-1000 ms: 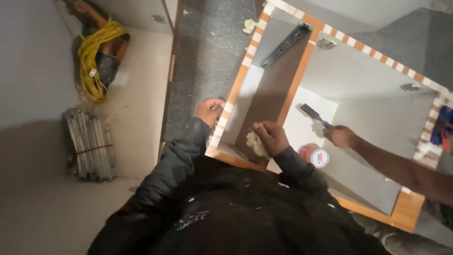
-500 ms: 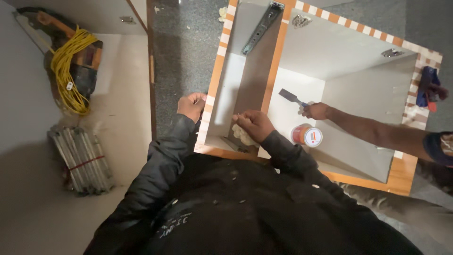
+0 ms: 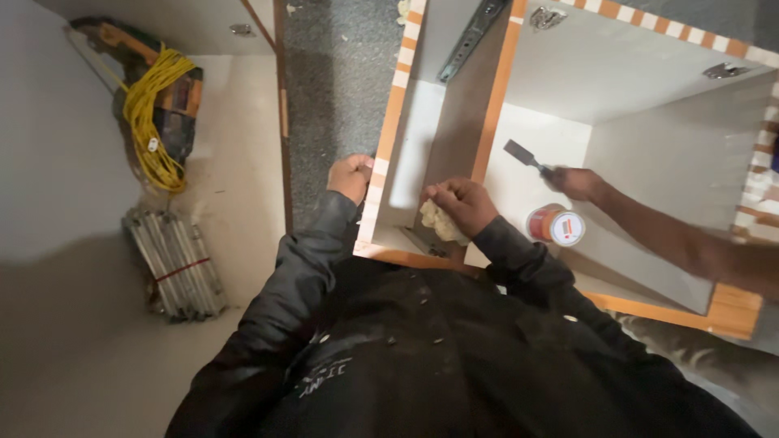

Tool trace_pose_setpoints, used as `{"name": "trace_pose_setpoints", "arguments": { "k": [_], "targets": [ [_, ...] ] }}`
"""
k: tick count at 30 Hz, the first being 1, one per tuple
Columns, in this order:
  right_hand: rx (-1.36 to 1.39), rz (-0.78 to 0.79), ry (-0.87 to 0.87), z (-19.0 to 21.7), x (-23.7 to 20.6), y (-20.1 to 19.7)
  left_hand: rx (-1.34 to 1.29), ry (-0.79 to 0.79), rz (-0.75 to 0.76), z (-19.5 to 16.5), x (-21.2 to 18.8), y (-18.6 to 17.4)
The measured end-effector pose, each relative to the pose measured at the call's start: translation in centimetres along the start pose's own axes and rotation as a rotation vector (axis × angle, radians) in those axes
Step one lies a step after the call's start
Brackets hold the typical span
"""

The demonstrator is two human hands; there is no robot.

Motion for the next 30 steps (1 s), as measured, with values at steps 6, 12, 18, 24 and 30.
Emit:
{"name": "trace_pose_setpoints", "arguments": {
  "k": [6,12,18,24,30],
  "targets": [
    [0.122,0.067,0.022,-0.1,1.3,1.2,-0.347,-0.160,-0.048,-1.9,2.5,-3.4],
    [-0.210,-0.007,-0.042,0.3,3.0,3.5,0.003,-0.096,0.046,-2.5,-0.7,-2.2],
    [-0.192,-0.050,0.019,-2.4,3.0,3.0,-0.056,-0.223,0.060,-0.2,-0.7,0.0],
    [-0.385,-0.026,-0.154,-4.4,2.7,3.2,-0.301,-0.346,0.104,-0.1,1.8,-0.3],
    [-0.355,0.085,-0.318,-3.2,2.2,3.2,0.224,0.314,-0.076,-3.4,-1.4,-1.2]
  ]
}}
Point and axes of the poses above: each hand's wrist, its own x-axis towards the middle knuckle, its own y-axis out of the palm, z = x × y, the point moved 2 cm from there along x, towards the middle knuckle, and after that the axes turned 13 degrees about -z, right-handed, at the moved point
